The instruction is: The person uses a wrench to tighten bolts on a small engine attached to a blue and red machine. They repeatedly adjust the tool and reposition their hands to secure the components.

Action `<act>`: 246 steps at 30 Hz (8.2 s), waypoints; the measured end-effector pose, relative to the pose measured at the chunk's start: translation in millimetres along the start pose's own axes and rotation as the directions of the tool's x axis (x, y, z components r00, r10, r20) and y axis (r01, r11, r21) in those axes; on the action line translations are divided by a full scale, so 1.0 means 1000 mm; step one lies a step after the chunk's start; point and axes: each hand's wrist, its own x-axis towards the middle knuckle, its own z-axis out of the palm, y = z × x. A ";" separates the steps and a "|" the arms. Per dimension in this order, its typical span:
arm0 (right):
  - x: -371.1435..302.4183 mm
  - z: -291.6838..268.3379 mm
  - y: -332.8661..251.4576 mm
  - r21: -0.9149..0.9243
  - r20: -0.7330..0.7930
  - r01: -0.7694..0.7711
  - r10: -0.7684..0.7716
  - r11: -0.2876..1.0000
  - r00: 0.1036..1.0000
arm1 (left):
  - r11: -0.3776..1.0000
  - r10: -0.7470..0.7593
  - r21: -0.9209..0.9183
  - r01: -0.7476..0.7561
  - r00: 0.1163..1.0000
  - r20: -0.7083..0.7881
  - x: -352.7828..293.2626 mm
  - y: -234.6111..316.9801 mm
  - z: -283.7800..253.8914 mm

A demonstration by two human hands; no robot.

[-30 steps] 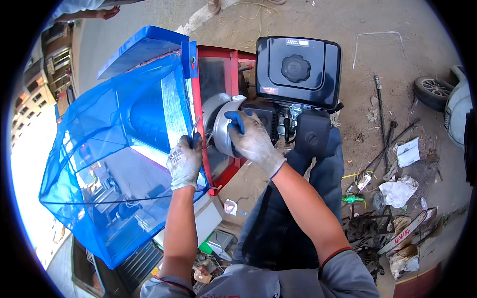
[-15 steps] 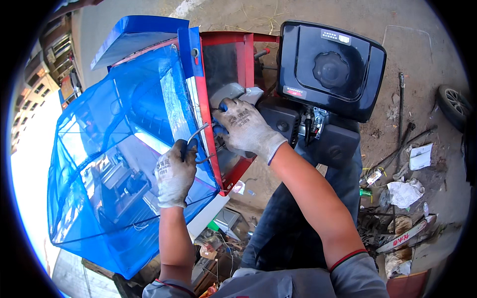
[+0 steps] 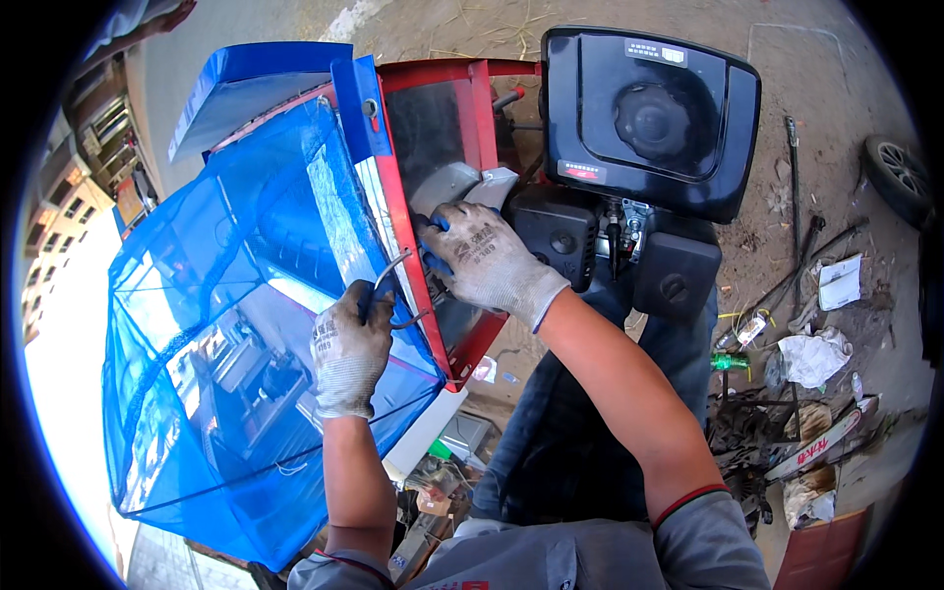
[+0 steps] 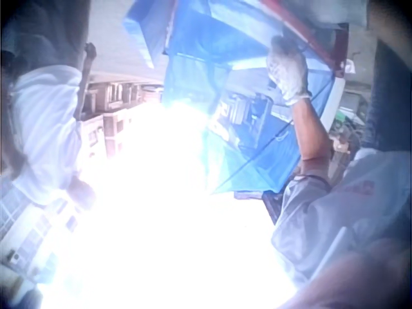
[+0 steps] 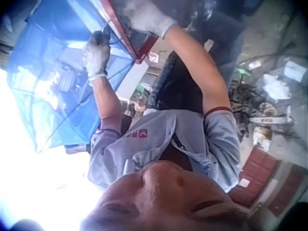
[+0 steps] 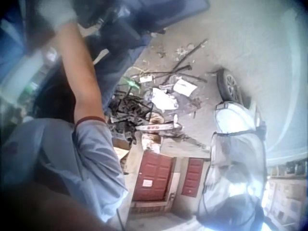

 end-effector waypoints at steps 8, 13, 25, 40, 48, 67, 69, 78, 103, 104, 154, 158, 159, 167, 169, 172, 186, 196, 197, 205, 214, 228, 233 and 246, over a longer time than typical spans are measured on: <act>0.004 -0.012 -0.001 0.117 0.151 -0.150 0.132 0.982 0.980 | 1.000 -0.002 -0.016 0.002 1.000 -0.004 -0.003 0.000 -0.004; 0.009 -0.004 0.005 0.067 0.207 -0.067 0.051 0.996 0.977 | 1.000 0.007 -0.021 -0.007 1.000 -0.019 -0.002 -0.002 -0.002; 0.017 0.002 0.000 -0.016 0.158 -0.077 0.079 0.997 0.984 | 0.999 0.027 -0.042 -0.028 0.999 -0.041 -0.003 -0.003 -0.001; 0.014 -0.001 0.003 0.024 0.115 -0.057 0.054 0.998 0.992 | 0.997 0.042 -0.069 -0.046 0.997 -0.058 0.000 -0.012 0.005; 0.003 0.002 -0.003 0.016 0.082 -0.058 0.057 0.998 0.995 | 0.996 0.015 -0.087 -0.017 0.999 -0.032 -0.002 -0.009 0.001; 0.001 -0.005 -0.001 0.096 0.065 -0.047 0.040 0.994 0.997 | 0.992 -0.014 -0.127 0.014 1.000 0.003 -0.003 -0.008 -0.001; 0.005 -0.015 0.000 0.116 0.146 -0.072 0.055 0.991 0.988 | 0.992 -0.024 -0.120 0.026 1.000 0.019 -0.003 -0.006 -0.002; 0.015 0.010 0.004 0.035 0.080 -0.049 0.046 0.998 0.996 | 0.989 -0.035 -0.142 0.040 0.999 0.038 -0.003 -0.001 -0.006; 0.008 0.002 -0.001 0.083 0.150 -0.129 0.115 0.988 0.982 | 0.992 -0.025 -0.122 0.029 0.999 0.034 -0.002 -0.007 -0.004; 0.009 0.001 -0.003 0.125 0.173 -0.181 0.158 0.976 0.972 | 0.992 -0.032 -0.120 0.036 0.999 0.037 -0.003 -0.005 -0.005; 0.001 -0.025 -0.021 0.360 -0.138 -0.552 0.628 0.752 0.766 | 0.988 -0.042 -0.152 0.030 0.997 -0.071 -0.024 -0.008 0.005; -0.024 -0.100 0.024 -0.253 -0.359 -0.527 0.427 0.811 0.830 | 0.990 -0.016 -0.138 -0.002 0.992 -0.128 -0.033 -0.014 0.013; -0.021 -0.116 0.030 -0.378 -0.280 -0.499 0.418 0.780 0.864 | 0.989 -0.021 -0.146 0.001 0.990 -0.136 -0.034 -0.014 0.015; -0.011 -0.142 0.040 -0.680 0.045 -0.370 0.540 0.633 0.841 | 0.933 -0.057 -0.359 0.011 0.992 -0.116 -0.029 -0.028 0.024; -0.008 -0.144 0.035 -0.627 0.031 -0.445 0.591 0.640 0.806 | 0.909 -0.087 -0.413 0.051 0.994 -0.070 -0.030 -0.028 0.024; -0.012 -0.142 0.037 -0.562 -0.035 -0.534 0.626 0.632 0.779 | 0.871 -0.087 -0.491 0.021 0.990 -0.113 -0.032 -0.027 0.029; -0.087 -0.034 -0.020 0.715 0.171 -0.509 0.587 0.479 0.792 | 0.869 -0.097 -0.494 0.019 0.987 -0.132 -0.051 -0.030 0.033; -0.069 0.030 -0.039 0.205 0.207 -0.287 0.245 0.936 0.947 | 0.902 -0.072 -0.432 0.021 0.992 -0.104 -0.048 -0.020 0.033; -0.067 0.031 -0.039 0.228 0.233 -0.291 0.238 0.929 0.943 | 0.899 -0.083 -0.435 0.041 0.994 -0.077 -0.045 -0.017 0.033; -0.082 0.049 -0.044 0.115 0.066 -0.220 0.214 0.969 0.975 | 0.928 -0.017 -0.371 -0.036 0.990 -0.139 -0.030 -0.022 0.038; -0.087 0.042 -0.044 0.003 0.182 -0.167 0.163 0.986 0.970 | 0.924 0.050 -0.366 -0.109 0.984 -0.168 -0.033 -0.025 0.036; -0.107 0.044 -0.047 -0.008 0.269 -0.258 0.251 0.966 0.930 | 0.902 -0.062 -0.431 0.033 0.997 -0.054 -0.037 -0.022 0.024; -0.079 0.032 -0.051 0.085 0.183 -0.313 0.294 0.946 0.938 | 0.911 -0.036 -0.412 0.012 0.998 -0.052 -0.036 -0.028 0.026; -0.068 0.030 -0.041 -0.022 0.221 -0.190 0.191 0.981 0.957 | 0.896 -0.057 -0.443 0.030 0.997 -0.049 -0.035 -0.028 0.024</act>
